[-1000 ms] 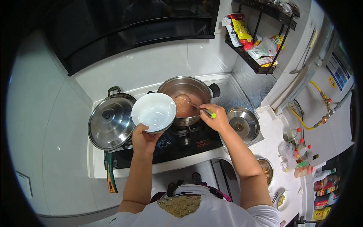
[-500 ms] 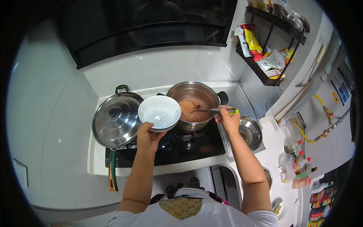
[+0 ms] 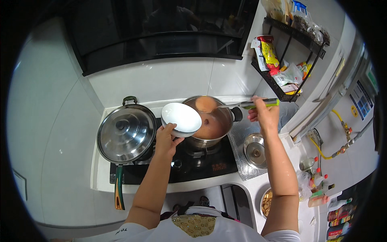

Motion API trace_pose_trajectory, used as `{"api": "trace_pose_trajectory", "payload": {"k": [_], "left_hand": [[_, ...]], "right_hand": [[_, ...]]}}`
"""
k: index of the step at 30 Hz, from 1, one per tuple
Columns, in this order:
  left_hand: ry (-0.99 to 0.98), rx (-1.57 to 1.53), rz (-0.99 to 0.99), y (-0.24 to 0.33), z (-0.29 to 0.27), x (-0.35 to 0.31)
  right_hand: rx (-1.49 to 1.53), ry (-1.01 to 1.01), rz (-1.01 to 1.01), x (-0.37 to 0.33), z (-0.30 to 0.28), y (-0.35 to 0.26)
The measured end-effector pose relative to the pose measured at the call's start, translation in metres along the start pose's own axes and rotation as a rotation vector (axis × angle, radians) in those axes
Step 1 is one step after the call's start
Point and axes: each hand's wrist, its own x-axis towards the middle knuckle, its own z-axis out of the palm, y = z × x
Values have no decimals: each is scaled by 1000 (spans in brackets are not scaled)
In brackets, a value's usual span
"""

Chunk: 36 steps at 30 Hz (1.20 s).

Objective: The person transfers cooked food from a pan into bowls with a spatula, washes the pan and spatula in a sink using a sponge, places lids on pots, takes a bowl from a drawer, and ladles soup from a pot into the bowl.

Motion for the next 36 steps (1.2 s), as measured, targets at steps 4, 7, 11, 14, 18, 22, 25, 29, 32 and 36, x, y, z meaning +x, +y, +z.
{"api": "trace_pose_trajectory", "payload": {"k": [4, 7, 11, 14, 18, 22, 25, 29, 32, 36], "left_hand": [[-63, 22, -24, -5, 10, 12], [-66, -36, -41, -6, 22, 16], [-108, -100, -90, -13, 25, 29], [-126, -175, -124, -20, 24, 34], [-144, -203, -117, -25, 17, 37], [-144, -191, -109, -24, 16, 35], [-128, -190, -105, -23, 16, 32], [-124, -171, -114, -22, 16, 33], [-126, -179, -120, -23, 10, 37], [-83, -150, -71, -18, 3, 33]], "right_hand": [[13, -9, -35, 0, -4, -36], [24, -14, -25, -5, -6, -51], [48, -70, -5, -13, -9, -42], [44, -111, -29, -25, -10, -28], [-3, -186, -130, -46, -12, -14], [-190, -241, -513, -57, -18, -6], [-400, -302, -911, -60, -19, -14], [-571, -403, -1236, -64, -25, -2], [-604, -367, -1324, -66, -25, 9], [-647, -245, -1253, -66, -16, 34]]}}
